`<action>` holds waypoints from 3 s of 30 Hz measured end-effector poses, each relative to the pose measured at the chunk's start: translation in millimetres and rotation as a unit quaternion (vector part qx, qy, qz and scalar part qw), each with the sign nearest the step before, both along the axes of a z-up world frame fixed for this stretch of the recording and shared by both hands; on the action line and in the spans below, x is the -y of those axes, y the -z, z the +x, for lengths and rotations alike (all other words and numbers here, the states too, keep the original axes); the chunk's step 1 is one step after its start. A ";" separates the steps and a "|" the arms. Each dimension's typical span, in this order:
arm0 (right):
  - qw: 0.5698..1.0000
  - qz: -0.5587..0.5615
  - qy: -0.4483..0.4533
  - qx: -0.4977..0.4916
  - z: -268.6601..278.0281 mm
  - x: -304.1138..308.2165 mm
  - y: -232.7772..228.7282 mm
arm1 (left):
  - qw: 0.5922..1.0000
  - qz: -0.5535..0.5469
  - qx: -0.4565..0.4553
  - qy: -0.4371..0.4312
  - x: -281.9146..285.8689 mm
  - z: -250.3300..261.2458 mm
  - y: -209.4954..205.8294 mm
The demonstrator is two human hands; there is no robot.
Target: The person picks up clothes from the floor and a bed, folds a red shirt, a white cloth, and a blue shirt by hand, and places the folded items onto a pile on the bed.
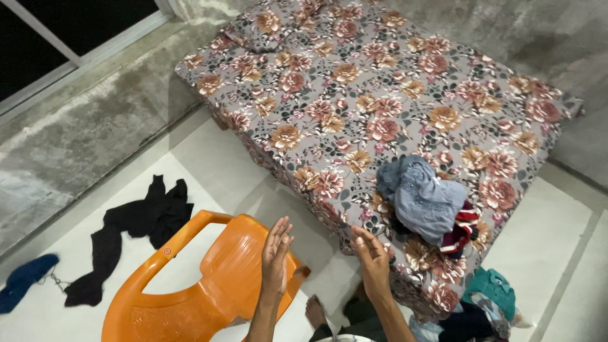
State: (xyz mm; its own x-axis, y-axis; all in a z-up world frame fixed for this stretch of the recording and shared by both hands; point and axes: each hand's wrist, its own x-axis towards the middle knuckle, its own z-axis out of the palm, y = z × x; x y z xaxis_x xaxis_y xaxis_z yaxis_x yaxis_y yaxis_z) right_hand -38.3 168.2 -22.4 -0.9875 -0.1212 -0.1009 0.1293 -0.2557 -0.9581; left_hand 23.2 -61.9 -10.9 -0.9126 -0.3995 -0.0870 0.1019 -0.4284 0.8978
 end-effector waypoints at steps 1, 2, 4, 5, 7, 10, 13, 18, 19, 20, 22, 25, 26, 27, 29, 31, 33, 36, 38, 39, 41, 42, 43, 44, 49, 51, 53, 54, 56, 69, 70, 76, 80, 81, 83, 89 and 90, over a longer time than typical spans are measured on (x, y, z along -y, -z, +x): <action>1.000 0.009 -0.007 -0.014 -1.2 3.9 -3.5 | 1.000 -0.002 0.000 -0.004 1.8 -0.3 0.6; 1.000 -0.004 -0.014 -0.005 -3.3 6.2 -5.5 | 1.000 0.001 0.004 -0.012 1.8 -1.0 1.9; 0.999 -0.031 -0.031 0.009 -13.4 13.4 -7.5 | 0.999 0.007 0.011 -0.030 3.5 -8.8 2.5; 0.999 -0.032 -0.032 0.013 -19.5 17.7 -7.1 | 0.999 0.010 0.008 -0.035 4.0 -12.2 1.9; 0.999 -0.035 -0.034 0.019 -36.8 26.1 -0.3 | 0.999 0.013 0.001 -0.046 6.1 -21.1 2.2; 0.997 -0.025 -0.074 -0.027 -71.3 37.1 14.8 | 0.998 0.005 0.008 -0.066 15.8 -35.4 7.2; 0.996 -0.038 -0.082 -0.008 -114.1 56.3 20.7 | 0.993 0.008 -0.006 -0.117 33.1 -59.8 10.0; 0.989 -0.030 -0.139 -0.038 -185.3 87.8 5.6 | 0.984 -0.014 -0.020 -0.176 62.1 -100.3 1.8; 0.990 0.008 -0.141 -0.029 -193.6 93.6 1.2 | 0.982 -0.018 -0.021 -0.189 67.0 -104.8 -1.7; 0.988 0.004 -0.148 -0.040 -203.2 101.3 -1.9 | 0.980 -0.018 -0.022 -0.198 71.8 -112.2 -4.9; 0.985 0.000 -0.165 -0.057 -213.4 110.3 -2.2 | 0.975 -0.013 -0.020 -0.219 73.6 -117.3 -6.0; 0.981 -0.028 -0.189 -0.022 -225.8 122.5 6.6 | 0.968 -0.005 -0.018 -0.251 76.4 -124.3 0.3; 0.981 -0.026 -0.191 0.019 -230.0 129.5 8.6 | 0.967 -0.007 -0.008 -0.256 80.1 -125.6 0.0; 0.979 -0.024 -0.193 0.060 -232.4 135.2 10.7 | 0.965 -0.009 0.002 -0.261 82.6 -127.0 -0.5; 0.975 -0.023 -0.208 0.073 -241.0 147.4 16.9 | 0.962 -0.016 0.010 -0.272 90.0 -133.7 0.7; 0.971 -0.022 -0.235 0.033 -247.1 161.7 19.5 | 0.958 -0.020 0.020 -0.285 101.3 -137.8 -0.2; 0.969 -0.032 -0.243 0.015 -258.4 179.9 21.5 | 0.956 -0.024 0.017 -0.292 114.9 -147.9 2.0; 0.965 -0.022 -0.262 0.017 -269.1 212.2 14.4 | 0.952 -0.021 0.028 -0.305 140.3 -157.0 5.4; 0.961 -0.014 -0.277 0.017 -280.0 237.5 7.4 | 0.948 -0.025 0.034 -0.316 160.8 -164.5 7.4; 0.958 -0.012 -0.285 0.013 -286.6 253.0 4.4 | 0.945 -0.030 0.034 -0.323 171.0 -167.1 8.5; 0.954 -0.010 -0.300 0.011 -295.9 283.4 -2.9 | 0.938 -0.029 0.051 -0.341 193.9 -170.3 7.0; 0.952 -0.012 -0.306 0.007 -302.0 299.6 -1.1 | 0.934 -0.026 0.062 -0.352 208.1 -172.9 10.2; 0.950 -0.015 -0.313 0.004 -308.9 313.8 0.9 | 0.928 -0.023 0.072 -0.364 220.7 -176.1 13.8; 0.948 0.022 -0.318 -0.006 -311.7 323.2 0.1 | 0.926 -0.017 0.062 -0.372 228.9 -175.2 14.3; 0.938 0.004 -0.347 -0.011 -330.0 390.8 -10.8 | 0.918 -0.023 0.043 -0.394 286.6 -181.2 6.1; 0.940 -0.005 -0.341 0.007 -335.2 419.3 -12.5 | 0.911 -0.029 0.039 -0.410 309.6 -184.3 2.5; 0.939 -0.001 -0.343 0.038 -330.7 427.7 -10.0 | 0.905 -0.021 0.043 -0.423 316.3 -178.6 2.0; 0.936 0.003 -0.349 0.051 -331.5 434.2 -10.3 | 0.902 -0.015 0.038 -0.430 322.1 -178.6 0.4; 0.929 0.001 -0.365 0.062 -336.2 452.3 -8.3 | 0.895 -0.001 0.035 -0.446 336.3 -181.6 -0.2; 0.889 -0.054 -0.454 -0.011 -404.0 610.8 -4.3 | 0.846 0.004 0.042 -0.531 443.8 -222.7 -20.7; 0.886 -0.065 -0.459 -0.018 -413.8 624.4 -5.4 | 0.844 0.009 0.056 -0.534 453.2 -231.0 -26.3; 0.866 -0.091 -0.492 -0.002 -435.6 685.4 -3.9 | 0.819 -0.041 0.034 -0.572 489.7 -253.8 -36.2; 0.845 -0.085 -0.527 0.005 -430.3 716.1 -7.9 | 0.794 -0.032 0.054 -0.605 496.8 -251.5 -33.9; 0.838 -0.086 -0.539 0.002 -426.4 723.5 -7.0 | 0.787 -0.030 0.055 -0.614 497.7 -247.2 -31.1; 0.825 -0.074 -0.560 0.011 -419.7 735.9 -5.4 | 0.771 -0.031 0.052 -0.634 499.0 -238.7 -26.9; 0.790 -0.069 -0.609 0.031 -390.8 775.4 -2.4 | 0.727 -0.037 0.035 -0.685 513.3 -199.1 -18.6; 0.785 -0.065 -0.616 0.029 -387.6 783.8 -2.4 | 0.721 -0.041 0.036 -0.691 519.2 -193.8 -17.6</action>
State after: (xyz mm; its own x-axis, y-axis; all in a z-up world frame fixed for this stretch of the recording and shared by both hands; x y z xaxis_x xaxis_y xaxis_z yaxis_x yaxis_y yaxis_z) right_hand -425.9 -615.6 -19.9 -0.1080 -0.9929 -0.0498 0.3973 0.0029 -0.9177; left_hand -170.6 -581.1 6.8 0.3671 -0.9294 -0.0391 0.3335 0.0922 0.9382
